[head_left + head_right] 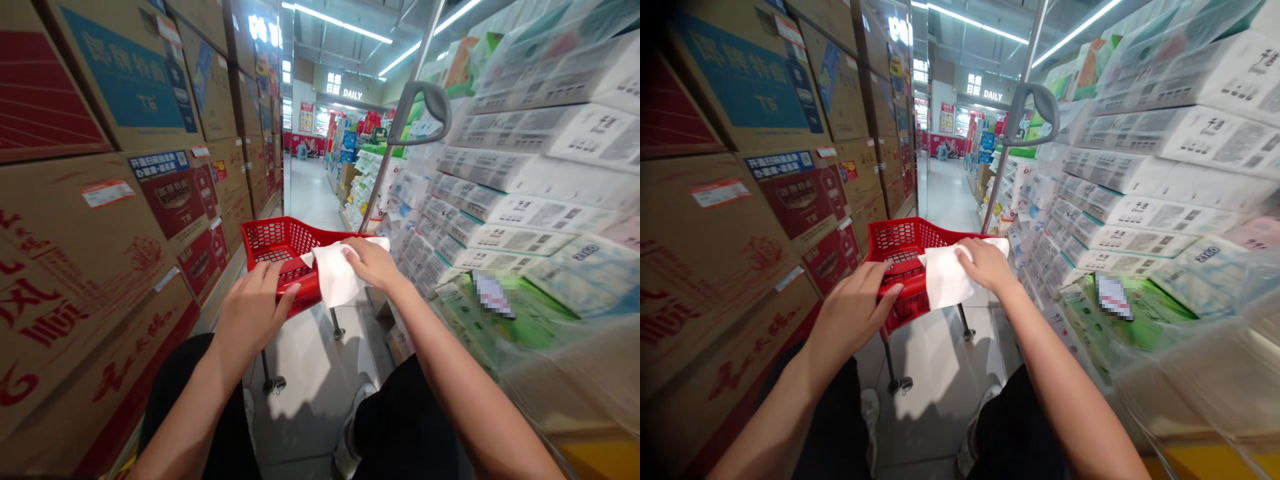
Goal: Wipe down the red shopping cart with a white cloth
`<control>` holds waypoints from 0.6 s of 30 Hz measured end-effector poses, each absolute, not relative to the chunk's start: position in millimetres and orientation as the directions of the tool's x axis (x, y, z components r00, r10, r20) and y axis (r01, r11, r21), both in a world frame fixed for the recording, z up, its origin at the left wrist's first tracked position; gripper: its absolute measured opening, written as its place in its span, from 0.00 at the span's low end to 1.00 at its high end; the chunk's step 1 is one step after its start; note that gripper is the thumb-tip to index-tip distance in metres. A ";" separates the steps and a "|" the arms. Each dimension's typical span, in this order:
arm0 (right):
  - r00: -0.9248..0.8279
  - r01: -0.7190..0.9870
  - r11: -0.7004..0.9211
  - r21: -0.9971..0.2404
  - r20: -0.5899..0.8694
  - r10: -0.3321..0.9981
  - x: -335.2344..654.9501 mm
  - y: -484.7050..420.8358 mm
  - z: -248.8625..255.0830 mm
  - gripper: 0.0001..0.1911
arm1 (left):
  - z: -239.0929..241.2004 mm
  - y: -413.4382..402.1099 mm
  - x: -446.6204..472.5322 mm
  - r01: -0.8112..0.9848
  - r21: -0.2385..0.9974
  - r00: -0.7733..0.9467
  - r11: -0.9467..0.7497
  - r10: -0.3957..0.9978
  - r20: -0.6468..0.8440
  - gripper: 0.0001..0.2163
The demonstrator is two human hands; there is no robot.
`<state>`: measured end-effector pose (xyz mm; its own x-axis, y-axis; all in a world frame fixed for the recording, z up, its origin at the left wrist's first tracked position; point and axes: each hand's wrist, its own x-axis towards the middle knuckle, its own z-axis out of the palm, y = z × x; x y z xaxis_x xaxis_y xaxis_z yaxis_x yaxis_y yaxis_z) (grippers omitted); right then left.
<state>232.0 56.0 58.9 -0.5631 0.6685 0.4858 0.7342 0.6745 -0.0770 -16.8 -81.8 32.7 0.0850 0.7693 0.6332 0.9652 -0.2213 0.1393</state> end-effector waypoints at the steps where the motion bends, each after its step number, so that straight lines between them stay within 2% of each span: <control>1: -0.532 0.770 0.634 -0.073 0.475 0.701 238.9 61.5 57.4 0.22 | 33.2 -80.4 -17.2 0.964 0.135 0.093 -0.228 0.770 0.632 0.18; 4: -0.488 0.817 0.575 -0.038 0.486 0.725 243.6 65.9 53.2 0.23 | 34.5 -73.0 -17.8 0.954 0.131 0.128 -0.270 0.759 0.638 0.16; 9: -0.584 0.709 0.705 0.010 0.568 0.579 199.5 35.0 52.0 0.22 | 31.2 -53.1 -16.8 0.926 0.122 0.187 -0.356 0.716 0.673 0.16; 13: -0.713 0.593 0.804 0.053 0.500 0.493 160.0 7.9 51.8 0.18 | 26.0 -41.0 -15.6 0.909 0.141 0.195 -0.392 0.699 0.688 0.15; 18: -0.743 0.557 0.830 0.040 0.470 0.476 158.9 7.8 54.2 0.19 | 22.4 -33.7 -19.2 0.888 0.196 0.170 -0.417 0.692 0.702 0.15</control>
<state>158.9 7.8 54.2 -0.7433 0.4761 0.4698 0.5568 0.8297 0.0401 -19.2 -33.7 22.4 0.1699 0.6918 0.7018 0.8875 -0.4170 0.1961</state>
